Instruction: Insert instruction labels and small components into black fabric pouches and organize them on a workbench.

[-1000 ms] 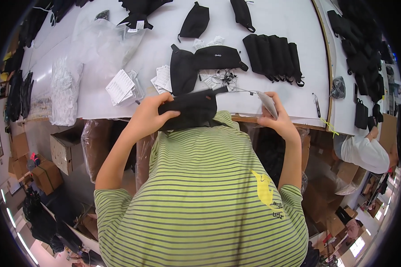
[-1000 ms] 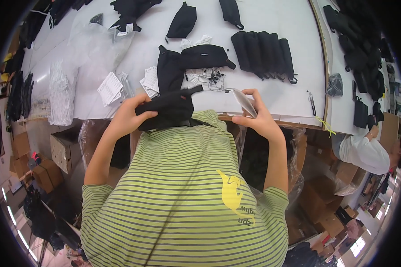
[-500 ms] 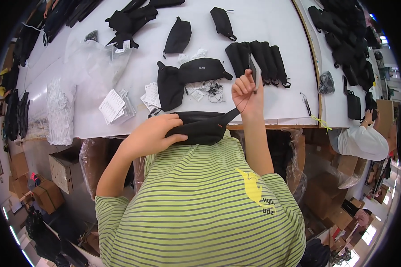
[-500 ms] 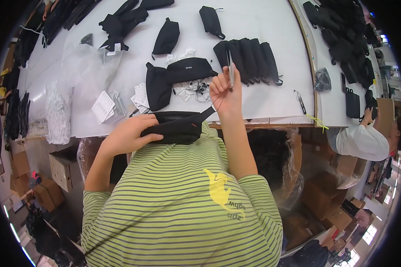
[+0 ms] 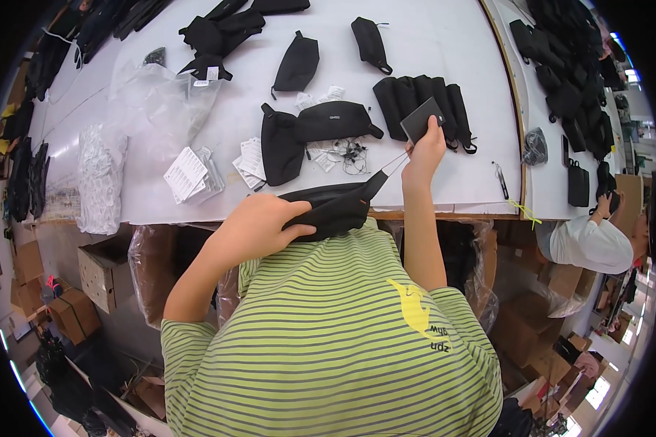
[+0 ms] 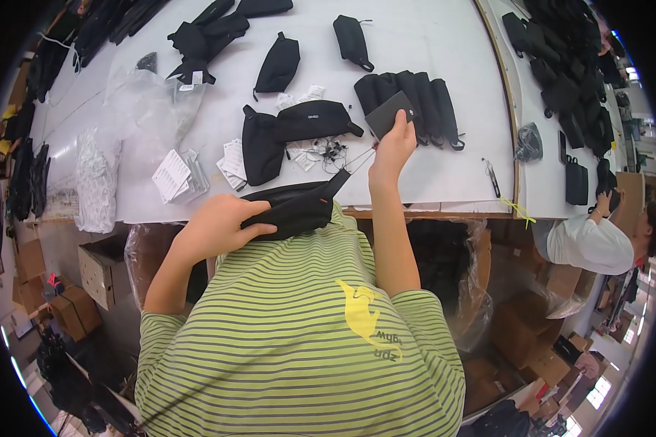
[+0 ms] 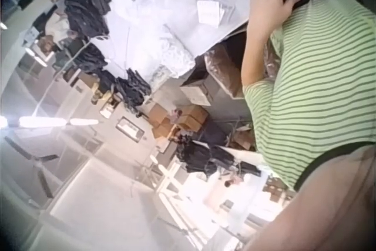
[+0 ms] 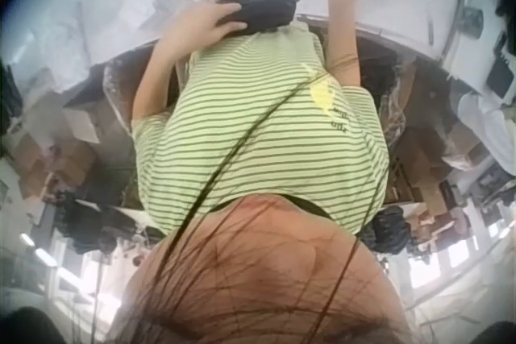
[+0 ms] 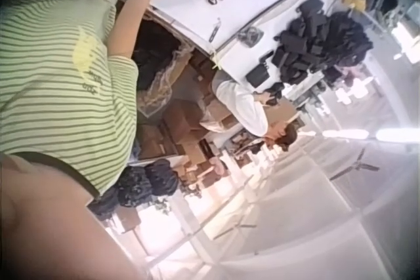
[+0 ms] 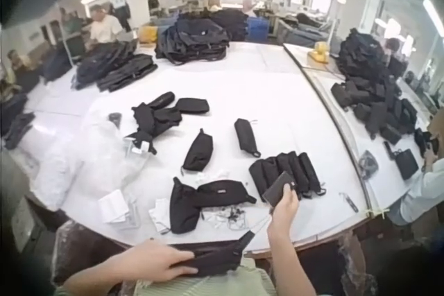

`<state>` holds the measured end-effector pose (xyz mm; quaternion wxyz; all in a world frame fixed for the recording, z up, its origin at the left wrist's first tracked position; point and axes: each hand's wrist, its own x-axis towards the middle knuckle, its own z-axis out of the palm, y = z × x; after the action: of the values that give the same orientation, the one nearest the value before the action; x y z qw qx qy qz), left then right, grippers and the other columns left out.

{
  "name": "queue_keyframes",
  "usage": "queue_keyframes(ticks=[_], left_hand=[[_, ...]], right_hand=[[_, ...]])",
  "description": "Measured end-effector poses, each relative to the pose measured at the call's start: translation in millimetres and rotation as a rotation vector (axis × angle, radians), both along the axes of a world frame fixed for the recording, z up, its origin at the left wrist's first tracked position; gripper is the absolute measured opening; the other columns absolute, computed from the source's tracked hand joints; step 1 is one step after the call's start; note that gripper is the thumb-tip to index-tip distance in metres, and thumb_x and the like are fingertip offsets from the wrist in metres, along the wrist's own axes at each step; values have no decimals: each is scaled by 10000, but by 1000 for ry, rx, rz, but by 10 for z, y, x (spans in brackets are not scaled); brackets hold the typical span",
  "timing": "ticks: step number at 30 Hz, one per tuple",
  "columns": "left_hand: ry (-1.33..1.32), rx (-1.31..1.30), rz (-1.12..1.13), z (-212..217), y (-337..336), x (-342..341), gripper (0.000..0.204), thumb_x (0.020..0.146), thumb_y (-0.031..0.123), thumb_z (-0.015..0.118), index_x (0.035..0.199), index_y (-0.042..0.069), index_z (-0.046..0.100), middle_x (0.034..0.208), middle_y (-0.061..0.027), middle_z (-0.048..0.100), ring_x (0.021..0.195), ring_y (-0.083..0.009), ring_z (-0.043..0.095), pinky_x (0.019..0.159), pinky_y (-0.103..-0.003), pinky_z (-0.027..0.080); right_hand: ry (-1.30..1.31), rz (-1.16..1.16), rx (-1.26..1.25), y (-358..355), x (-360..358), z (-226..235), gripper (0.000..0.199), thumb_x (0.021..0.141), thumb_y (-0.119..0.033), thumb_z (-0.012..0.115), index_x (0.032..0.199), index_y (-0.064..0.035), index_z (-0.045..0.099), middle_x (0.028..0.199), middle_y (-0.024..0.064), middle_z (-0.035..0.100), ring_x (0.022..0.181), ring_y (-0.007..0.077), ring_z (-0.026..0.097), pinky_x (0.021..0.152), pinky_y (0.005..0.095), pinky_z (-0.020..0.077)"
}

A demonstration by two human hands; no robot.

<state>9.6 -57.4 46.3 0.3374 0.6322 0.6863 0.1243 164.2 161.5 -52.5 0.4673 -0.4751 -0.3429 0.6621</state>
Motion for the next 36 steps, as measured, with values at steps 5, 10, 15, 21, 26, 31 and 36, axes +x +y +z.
queue_keyframes(ticks=[5, 10, 15, 21, 26, 31, 36], left_hand=[[-4, 33, -15, -16, 27, 12, 304, 830, 338, 650, 840, 47, 565, 621, -151, 558, 604, -341, 559, 536, -404, 416], [-40, 48, -42, -88, 73, -55, 303, 829, 343, 651, 864, 51, 578, 628, -156, 562, 611, -347, 556, 535, -406, 414], [-67, -25, -78, -76, 192, -105, 314, 828, 346, 650, 885, 45, 583, 634, -169, 559, 624, -358, 554, 539, -413, 413], [-106, -81, -97, -110, 301, -196, 322, 848, 350, 620, 855, 33, 566, 623, -170, 563, 622, -361, 558, 560, -424, 428], [-160, -94, -85, -166, 418, -316, 327, 827, 348, 653, 868, 33, 574, 633, -180, 554, 637, -378, 548, 547, -421, 414], [-174, -103, -68, -250, 540, -467, 320, 845, 346, 625, 864, 32, 569, 653, -174, 576, 667, -366, 568, 589, -426, 439], [-161, -28, -63, -336, 646, -626, 332, 824, 316, 650, 952, 14, 600, 717, -177, 593, 720, -361, 582, 628, -402, 451]], right_hand=[[-346, -69, 312, 68, -26, -237, 300, 965, -295, 470, 842, -40, 570, 742, 43, 619, 514, 71, 459, 489, 216, 356], [422, 214, -324, 159, 41, -240, 305, 969, -287, 438, 769, -70, 520, 517, -14, 406, 397, 73, 311, 409, 225, 264], [639, 266, -341, 167, -48, -274, 285, 977, -244, 406, 761, -74, 481, 466, -18, 279, 390, 88, 215, 395, 248, 200], [393, 105, -258, 254, -130, -374, 285, 969, -266, 404, 766, -87, 492, 468, -8, 313, 394, 90, 249, 392, 231, 200], [98, -45, -203, 330, -200, -565, 195, 900, -226, 451, 919, -71, 568, 705, 0, 523, 570, 69, 458, 499, 190, 346], [-59, 178, -30, 398, -189, -606, 226, 863, -194, 508, 1039, -98, 611, 943, -20, 622, 765, 41, 550, 628, 203, 425], [-14, 275, -114, 455, -168, -506, 123, 860, -174, 616, 967, -113, 622, 835, -36, 631, 665, 30, 572, 573, 176, 434]])
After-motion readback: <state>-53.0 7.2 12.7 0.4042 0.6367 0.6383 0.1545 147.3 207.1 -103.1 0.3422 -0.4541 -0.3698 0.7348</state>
